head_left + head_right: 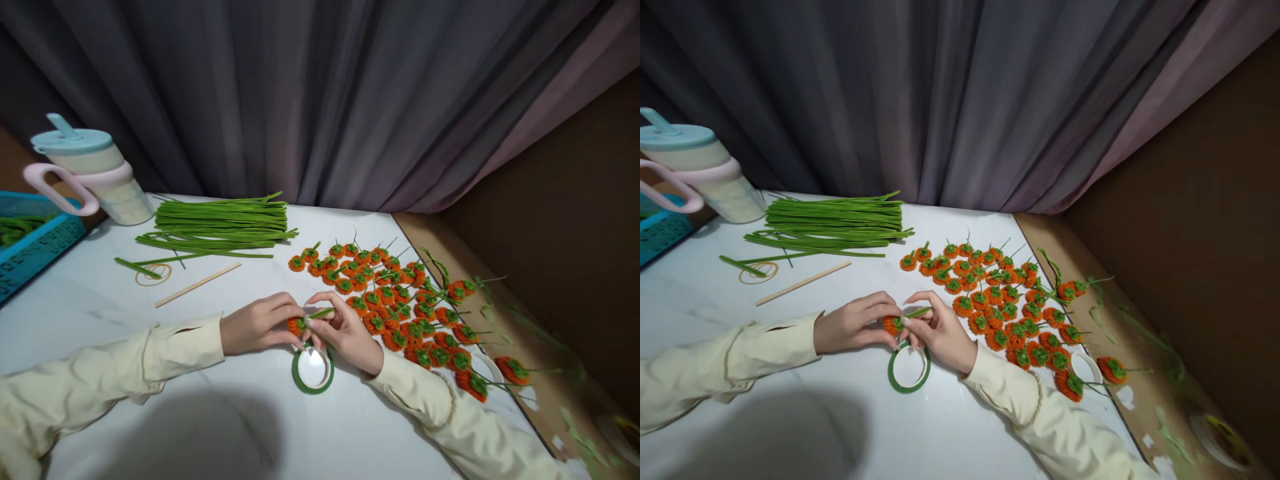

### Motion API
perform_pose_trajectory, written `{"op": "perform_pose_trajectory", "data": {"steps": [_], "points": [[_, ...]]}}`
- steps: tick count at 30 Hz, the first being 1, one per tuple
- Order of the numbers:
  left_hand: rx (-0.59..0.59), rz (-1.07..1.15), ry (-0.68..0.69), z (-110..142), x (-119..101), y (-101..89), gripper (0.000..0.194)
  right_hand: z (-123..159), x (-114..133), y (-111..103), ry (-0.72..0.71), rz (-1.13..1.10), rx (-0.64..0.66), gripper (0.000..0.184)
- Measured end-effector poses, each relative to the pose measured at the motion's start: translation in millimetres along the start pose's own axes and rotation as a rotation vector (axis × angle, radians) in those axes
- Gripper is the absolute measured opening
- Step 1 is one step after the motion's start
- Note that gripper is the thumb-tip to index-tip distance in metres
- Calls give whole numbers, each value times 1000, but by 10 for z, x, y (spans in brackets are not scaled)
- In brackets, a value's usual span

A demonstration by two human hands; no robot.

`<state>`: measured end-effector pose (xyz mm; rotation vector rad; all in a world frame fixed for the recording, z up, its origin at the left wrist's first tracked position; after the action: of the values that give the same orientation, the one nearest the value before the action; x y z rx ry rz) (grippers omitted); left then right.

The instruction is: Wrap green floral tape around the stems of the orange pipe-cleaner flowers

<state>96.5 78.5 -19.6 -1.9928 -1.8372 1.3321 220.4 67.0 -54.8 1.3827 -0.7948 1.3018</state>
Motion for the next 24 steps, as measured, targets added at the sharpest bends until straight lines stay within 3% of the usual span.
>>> {"op": "perform_pose_trajectory", "data": {"steps": [5, 12, 17, 24], "points": [[12, -22, 24, 26, -2, 13, 28, -9, -6, -18, -15, -2, -11, 30], [-72, -164, 138, -5, -37, -46, 20, 1, 35, -10, -59, -8, -11, 23], [-63, -16, 43, 18, 17, -18, 23, 15, 53, -7, -76, 25, -23, 24], [-55, 24, -31, 67, 66, 4, 25, 30, 60, -15, -70, 64, -42, 24]]}}
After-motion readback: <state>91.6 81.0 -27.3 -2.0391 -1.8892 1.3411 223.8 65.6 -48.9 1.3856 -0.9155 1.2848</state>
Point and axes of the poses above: each hand's wrist, its own z-axis away from the middle knuckle, its own y-axis out of the palm, x = y × z, the point moved 6 cm from there along -z, towards the middle knuckle, and after that the axes turned 9 degrees about -x, right-handed, at the moved point
